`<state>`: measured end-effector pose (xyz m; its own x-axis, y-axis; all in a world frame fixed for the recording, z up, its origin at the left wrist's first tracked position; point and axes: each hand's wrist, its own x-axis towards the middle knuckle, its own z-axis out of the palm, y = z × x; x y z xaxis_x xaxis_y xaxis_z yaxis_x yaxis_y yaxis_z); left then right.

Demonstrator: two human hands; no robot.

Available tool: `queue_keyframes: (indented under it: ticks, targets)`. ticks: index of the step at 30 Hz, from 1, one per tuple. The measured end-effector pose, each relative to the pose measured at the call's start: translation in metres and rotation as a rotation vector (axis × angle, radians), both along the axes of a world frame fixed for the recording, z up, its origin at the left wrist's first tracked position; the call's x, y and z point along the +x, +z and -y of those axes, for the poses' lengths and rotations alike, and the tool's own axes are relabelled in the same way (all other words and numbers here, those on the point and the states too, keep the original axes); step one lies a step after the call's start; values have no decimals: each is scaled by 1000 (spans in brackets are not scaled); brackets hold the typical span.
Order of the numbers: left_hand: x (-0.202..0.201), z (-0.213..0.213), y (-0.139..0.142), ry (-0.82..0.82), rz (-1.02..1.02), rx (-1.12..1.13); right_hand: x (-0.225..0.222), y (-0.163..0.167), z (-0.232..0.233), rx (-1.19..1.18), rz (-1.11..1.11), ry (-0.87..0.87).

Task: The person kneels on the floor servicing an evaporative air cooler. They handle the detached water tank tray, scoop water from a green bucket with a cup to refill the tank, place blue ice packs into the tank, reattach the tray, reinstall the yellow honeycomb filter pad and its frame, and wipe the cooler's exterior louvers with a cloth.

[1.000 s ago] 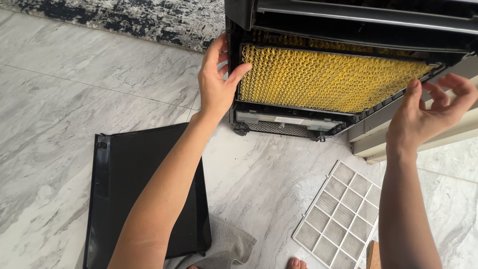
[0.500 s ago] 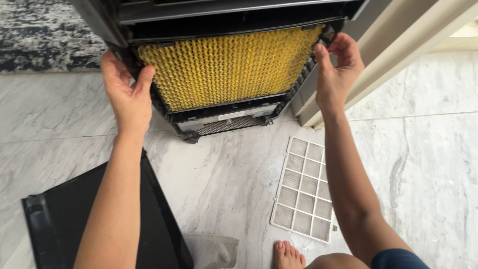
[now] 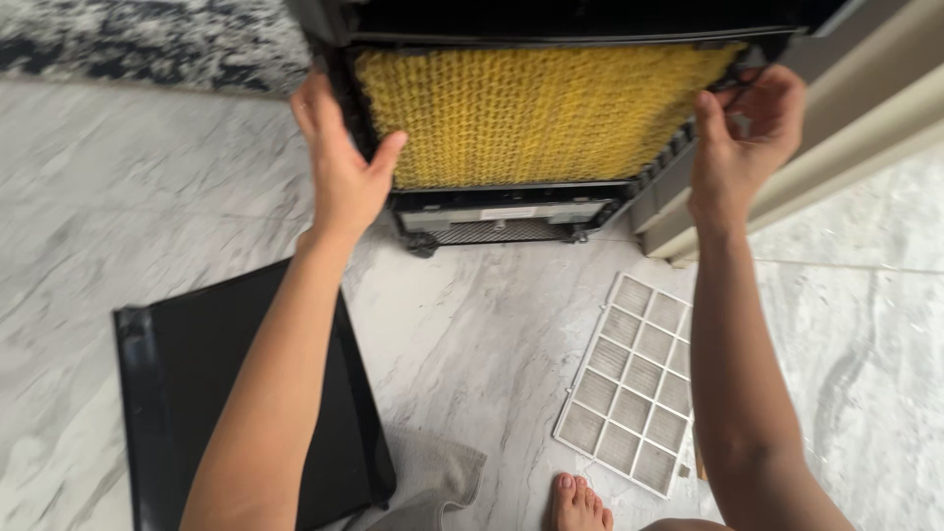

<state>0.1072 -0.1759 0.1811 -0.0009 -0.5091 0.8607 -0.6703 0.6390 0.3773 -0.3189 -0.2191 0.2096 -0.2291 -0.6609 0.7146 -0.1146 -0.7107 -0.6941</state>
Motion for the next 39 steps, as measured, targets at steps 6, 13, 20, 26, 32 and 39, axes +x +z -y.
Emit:
queue_keyframes:
  ticks: [6, 13, 20, 26, 32, 39]
  targets:
    - [6, 8, -31, -74, -191, 246, -4, -18, -16, 137, -111, -91]
    - [4, 19, -44, -192, -378, 337, -28, -36, 11, 39, -103, -1]
    - [2, -2, -66, 21, -83, 135, -22, -82, -15, 204, -148, -64]
    - [8, 5, -89, -250, -293, 471, -34, -112, 0, 164, -138, 87]
    - [7, 16, -98, -95, -136, 248, -26, -104, 3, 177, -119, 108]
    - [15, 7, -94, -235, -204, 403, -11, -96, -13, 215, -148, 43]
